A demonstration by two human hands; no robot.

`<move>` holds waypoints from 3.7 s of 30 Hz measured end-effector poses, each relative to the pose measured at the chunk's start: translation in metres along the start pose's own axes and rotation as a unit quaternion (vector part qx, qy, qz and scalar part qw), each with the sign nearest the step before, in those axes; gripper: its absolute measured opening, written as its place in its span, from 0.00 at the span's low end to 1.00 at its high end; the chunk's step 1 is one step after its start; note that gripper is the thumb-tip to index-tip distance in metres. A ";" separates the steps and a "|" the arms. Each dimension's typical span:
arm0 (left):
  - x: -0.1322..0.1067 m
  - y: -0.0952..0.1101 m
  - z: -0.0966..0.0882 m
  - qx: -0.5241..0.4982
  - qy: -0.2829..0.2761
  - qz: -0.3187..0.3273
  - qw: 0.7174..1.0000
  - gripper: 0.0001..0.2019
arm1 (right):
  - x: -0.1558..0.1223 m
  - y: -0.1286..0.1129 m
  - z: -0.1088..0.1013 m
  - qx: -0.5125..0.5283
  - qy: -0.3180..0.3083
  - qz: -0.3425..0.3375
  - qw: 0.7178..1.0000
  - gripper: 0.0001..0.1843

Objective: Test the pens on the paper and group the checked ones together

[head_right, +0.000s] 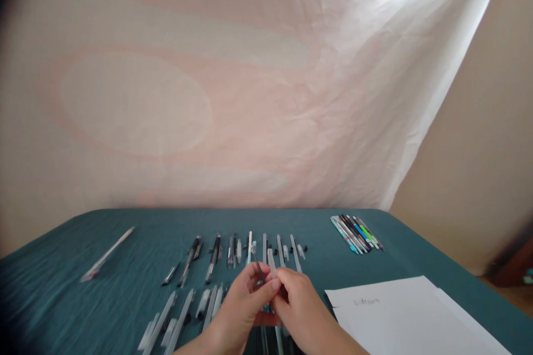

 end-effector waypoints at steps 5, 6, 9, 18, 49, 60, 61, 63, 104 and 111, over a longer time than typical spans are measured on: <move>0.000 0.000 0.005 0.010 -0.017 -0.021 1.000 0.12 | 0.001 -0.003 0.002 -0.001 -0.019 -0.011 1.000 0.10; 0.000 0.000 0.005 0.010 -0.018 -0.021 1.000 0.12 | 0.000 -0.003 0.003 -0.004 -0.023 -0.011 1.000 0.11; -0.001 0.000 0.004 0.007 -0.013 -0.016 1.000 0.11 | 0.000 0.005 0.006 -0.022 -0.032 0.005 0.999 0.13; 0.004 -0.001 0.008 0.002 -0.056 -0.016 0.998 0.10 | 0.001 0.021 0.017 0.041 -0.101 0.067 0.992 0.19; -0.005 0.001 0.030 0.042 -0.169 -0.082 0.981 0.12 | 0.007 0.018 -0.032 0.225 -0.076 0.091 0.967 0.20; -0.005 -0.011 0.025 0.125 -0.150 -0.098 0.976 0.09 | 0.002 0.024 -0.009 0.340 -0.072 0.150 0.925 0.17; -0.005 -0.012 0.025 0.133 -0.149 -0.099 0.975 0.09 | 0.002 0.027 -0.010 0.359 -0.057 0.163 0.917 0.16; -0.006 -0.015 0.026 0.148 -0.156 -0.100 0.972 0.08 | 0.003 0.035 -0.017 0.401 -0.014 0.185 0.897 0.14; 0.031 0.020 -0.055 -0.207 0.145 0.026 0.967 0.04 | 0.003 0.015 -0.062 -0.135 -0.064 0.003 0.989 0.14; 0.030 0.005 -0.053 -0.193 0.148 0.004 0.970 0.04 | 0.001 0.010 -0.059 -0.194 -0.051 -0.008 0.980 0.13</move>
Point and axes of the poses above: each hand's wrist, its own x-axis towards the middle knuckle, its own z-axis out of the palm, y = z × x, the point moved 10 cm from there along x, towards the middle knuckle, and after that the axes turned 13 degrees about -x, right-handed, at the moved point
